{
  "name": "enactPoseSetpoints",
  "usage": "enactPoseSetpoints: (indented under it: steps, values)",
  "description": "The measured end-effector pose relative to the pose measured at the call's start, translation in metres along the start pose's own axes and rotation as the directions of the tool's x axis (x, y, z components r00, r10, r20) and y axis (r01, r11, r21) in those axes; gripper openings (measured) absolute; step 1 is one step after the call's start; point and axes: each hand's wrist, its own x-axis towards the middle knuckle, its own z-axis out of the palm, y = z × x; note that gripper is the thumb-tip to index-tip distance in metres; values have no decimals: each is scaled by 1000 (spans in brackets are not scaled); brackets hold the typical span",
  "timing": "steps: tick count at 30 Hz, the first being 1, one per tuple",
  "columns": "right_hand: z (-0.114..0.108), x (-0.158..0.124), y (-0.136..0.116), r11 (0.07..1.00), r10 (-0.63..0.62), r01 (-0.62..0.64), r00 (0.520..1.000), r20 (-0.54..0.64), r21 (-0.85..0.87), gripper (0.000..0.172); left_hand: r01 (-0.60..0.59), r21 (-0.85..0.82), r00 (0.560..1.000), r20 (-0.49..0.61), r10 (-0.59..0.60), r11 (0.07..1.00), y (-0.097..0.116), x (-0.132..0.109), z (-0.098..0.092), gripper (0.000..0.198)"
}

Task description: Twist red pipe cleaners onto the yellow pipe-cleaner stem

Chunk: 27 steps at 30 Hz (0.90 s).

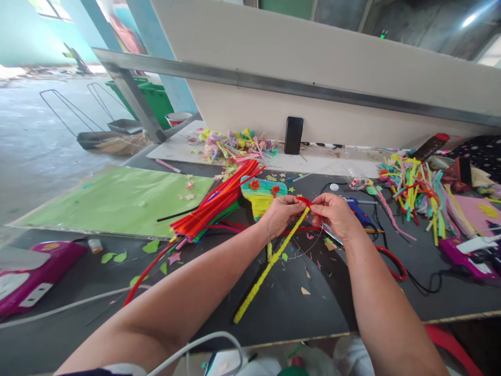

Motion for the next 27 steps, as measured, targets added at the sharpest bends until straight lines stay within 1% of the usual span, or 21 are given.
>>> enactPoseSetpoints:
  steps: [6,12,15,18,21,22,23,24,26,27]
  values:
    - [-1,0,0,999,-17,16,999,-39,-37,26,58,-42,998,24,-57,997,0,-2,3,26]
    - [-2,2,6,994,-21,17,999,-37,-108,24,122,-11,989,82,-121,992,-1,-3,3,26]
    - [-2,3,7,988,-58,55,998,-14,-141,21,136,-11,986,98,-135,991,-3,-3,2,27]
    - [-3,2,6,983,-85,88,996,26,-162,18,140,-33,987,83,-137,990,-6,-1,0,26]
    - [-2,0,2,964,-146,151,989,36,-220,18,98,-103,995,17,-97,990,-8,3,-4,23]
    - [-1,-1,1,941,-200,201,979,31,-271,18,89,-128,996,-12,-91,988,-9,5,-5,23]
    - [-1,-1,0,900,-273,267,962,32,-344,17,88,-149,995,-38,-94,985,-9,7,-7,22]
    - [0,-2,0,835,-356,340,933,46,-433,14,90,-164,993,-55,-100,982,-8,8,-8,22]
    - [2,-2,-1,639,-510,469,852,121,-610,8,99,-176,992,-59,-111,979,-8,9,-9,22]
    - [3,-1,-1,531,-562,511,809,171,-676,7,103,-178,992,-49,-113,979,-8,9,-8,21]
